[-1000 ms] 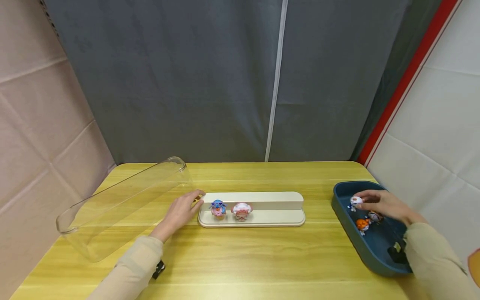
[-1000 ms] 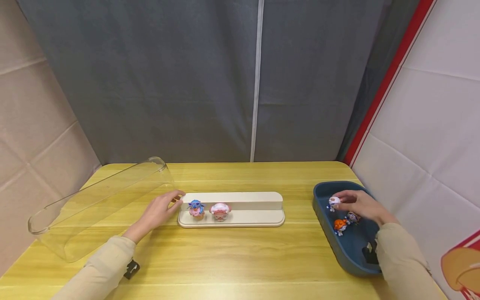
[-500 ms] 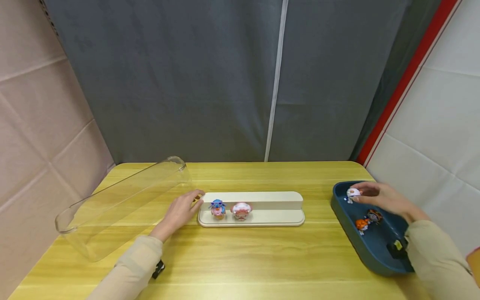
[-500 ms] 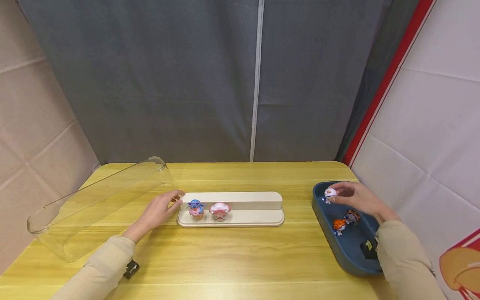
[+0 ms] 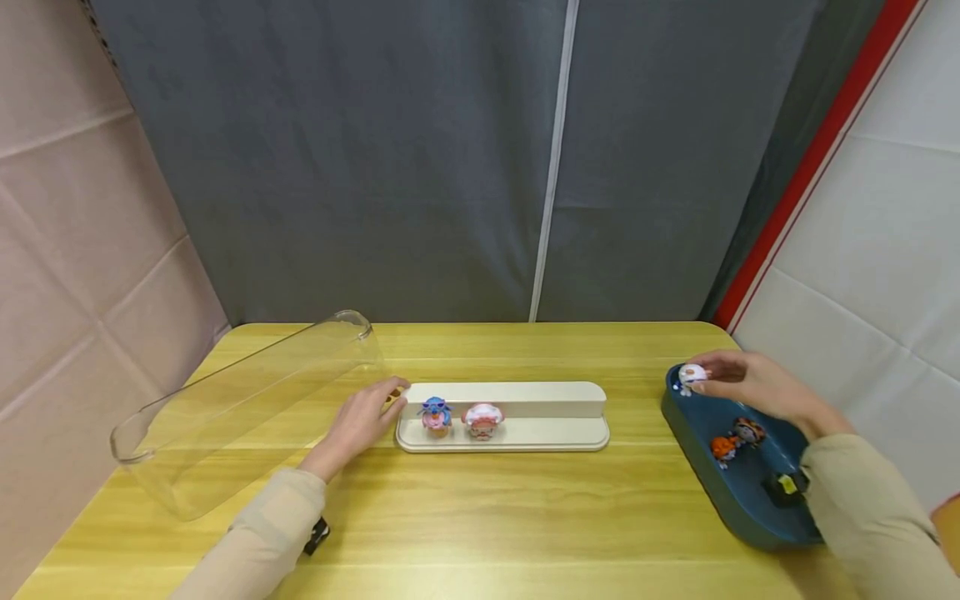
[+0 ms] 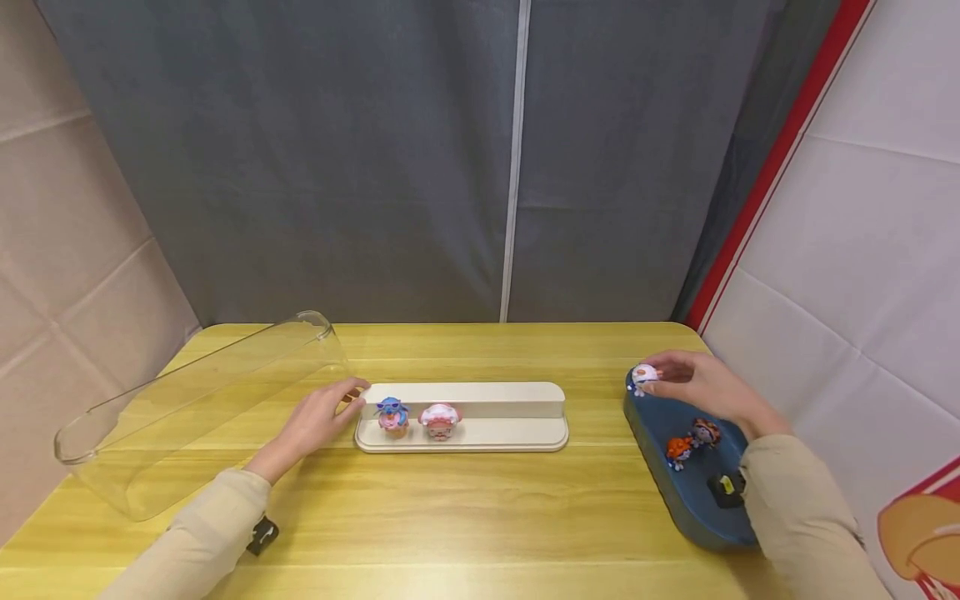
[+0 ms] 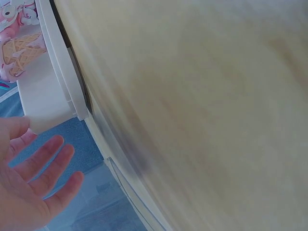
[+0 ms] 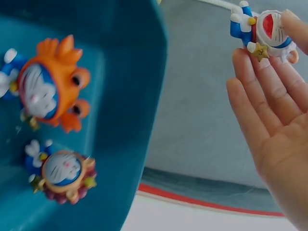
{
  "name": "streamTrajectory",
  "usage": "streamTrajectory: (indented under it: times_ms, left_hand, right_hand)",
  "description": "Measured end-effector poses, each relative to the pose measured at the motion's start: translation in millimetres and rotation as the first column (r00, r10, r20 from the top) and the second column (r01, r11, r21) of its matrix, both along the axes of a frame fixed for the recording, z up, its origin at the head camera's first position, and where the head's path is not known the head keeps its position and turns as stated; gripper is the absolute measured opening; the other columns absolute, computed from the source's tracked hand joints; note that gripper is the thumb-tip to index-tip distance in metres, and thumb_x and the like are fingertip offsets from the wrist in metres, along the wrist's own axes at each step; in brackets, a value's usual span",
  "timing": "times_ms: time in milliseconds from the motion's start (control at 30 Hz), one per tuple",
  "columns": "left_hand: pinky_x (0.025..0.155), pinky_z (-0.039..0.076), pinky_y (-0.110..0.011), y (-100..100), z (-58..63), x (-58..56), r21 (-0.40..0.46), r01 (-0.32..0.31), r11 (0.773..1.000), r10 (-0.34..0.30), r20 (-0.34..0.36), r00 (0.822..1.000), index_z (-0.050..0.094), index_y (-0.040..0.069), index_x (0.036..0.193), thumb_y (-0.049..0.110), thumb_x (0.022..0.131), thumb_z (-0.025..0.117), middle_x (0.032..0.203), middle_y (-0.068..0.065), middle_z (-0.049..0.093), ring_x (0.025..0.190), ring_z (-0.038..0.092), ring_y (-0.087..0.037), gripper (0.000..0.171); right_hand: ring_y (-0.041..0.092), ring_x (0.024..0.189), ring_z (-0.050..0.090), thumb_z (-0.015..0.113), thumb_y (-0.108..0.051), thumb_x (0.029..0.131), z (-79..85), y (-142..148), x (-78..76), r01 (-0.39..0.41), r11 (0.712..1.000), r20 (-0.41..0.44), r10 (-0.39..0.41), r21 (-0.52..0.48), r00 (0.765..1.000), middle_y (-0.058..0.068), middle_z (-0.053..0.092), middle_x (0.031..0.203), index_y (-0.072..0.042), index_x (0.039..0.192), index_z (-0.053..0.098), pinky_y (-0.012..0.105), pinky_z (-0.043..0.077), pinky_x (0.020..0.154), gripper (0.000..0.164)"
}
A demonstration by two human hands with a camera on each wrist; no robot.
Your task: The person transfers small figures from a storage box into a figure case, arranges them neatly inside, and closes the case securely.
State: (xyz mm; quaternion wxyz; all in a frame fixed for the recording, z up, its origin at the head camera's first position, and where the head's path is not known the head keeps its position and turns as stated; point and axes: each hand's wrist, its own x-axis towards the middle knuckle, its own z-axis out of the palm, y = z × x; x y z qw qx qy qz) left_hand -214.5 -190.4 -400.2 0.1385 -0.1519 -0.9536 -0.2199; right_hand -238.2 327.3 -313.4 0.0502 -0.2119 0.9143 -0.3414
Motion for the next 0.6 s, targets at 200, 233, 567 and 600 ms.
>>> streamTrajectory:
  times_ms: [200, 233, 567, 600]
  left_hand:
    - [0.069, 0.046, -0.042, -0.1, 0.4, 0.0, -0.003, 0.004, 1.000, -0.004, -0.002, 1.000, 0.058, 0.010, 0.106, 0.017, 0.087, 0.057, 0.096, -0.009, 0.063, 0.083, 0.059, -0.024, 0.021]
    - [0.068, 0.046, -0.042, -0.1, 0.4, 0.0, -0.004, 0.003, 1.000, -0.003, -0.004, 1.000, 0.058, 0.010, 0.106, 0.017, 0.087, 0.057, 0.096, -0.009, 0.063, 0.083, 0.059, -0.024, 0.020]
    - [0.067, 0.046, -0.042, 0.4, 0.7, 0.2, -0.010, -0.002, 1.000, 0.002, -0.004, 1.000, 0.058, 0.009, 0.106, 0.017, 0.087, 0.057, 0.095, -0.009, 0.063, 0.082, 0.059, -0.024, 0.020]
    - [0.067, 0.047, -0.042, 0.6, 0.7, 0.2, -0.011, -0.003, 1.000, 0.003, -0.001, 1.000, 0.058, 0.010, 0.106, 0.017, 0.087, 0.057, 0.095, -0.009, 0.063, 0.082, 0.059, -0.024, 0.021]
  right_hand:
    - [0.007, 0.086, 0.056, 0.058, -0.020, 0.086, 6.2, -12.5, 1.2, -0.042, 0.998, -0.014, 0.042, -0.038, 0.999, 0.014, 0.056, 0.104, 0.001, 0.118, 0.050, 0.026, 0.048, 0.070, 0.039]
    - [0.008, 0.086, 0.057, 0.058, -0.020, 0.086, 7.0, -14.6, 1.1, -0.048, 0.998, -0.015, 0.048, -0.045, 0.999, 0.014, 0.056, 0.103, 0.002, 0.118, 0.049, 0.026, 0.048, 0.070, 0.039]
    - [0.011, 0.084, 0.058, 0.060, -0.017, 0.085, 15.0, -37.2, -0.2, -0.084, 0.993, -0.032, 0.082, -0.078, 0.996, 0.013, 0.058, 0.102, 0.003, 0.116, 0.051, 0.026, 0.049, 0.068, 0.038]
    - [0.012, 0.084, 0.059, 0.061, -0.017, 0.084, 15.3, -39.6, -0.2, -0.082, 0.994, -0.034, 0.079, -0.079, 0.996, 0.013, 0.058, 0.101, 0.003, 0.116, 0.051, 0.026, 0.049, 0.068, 0.038]
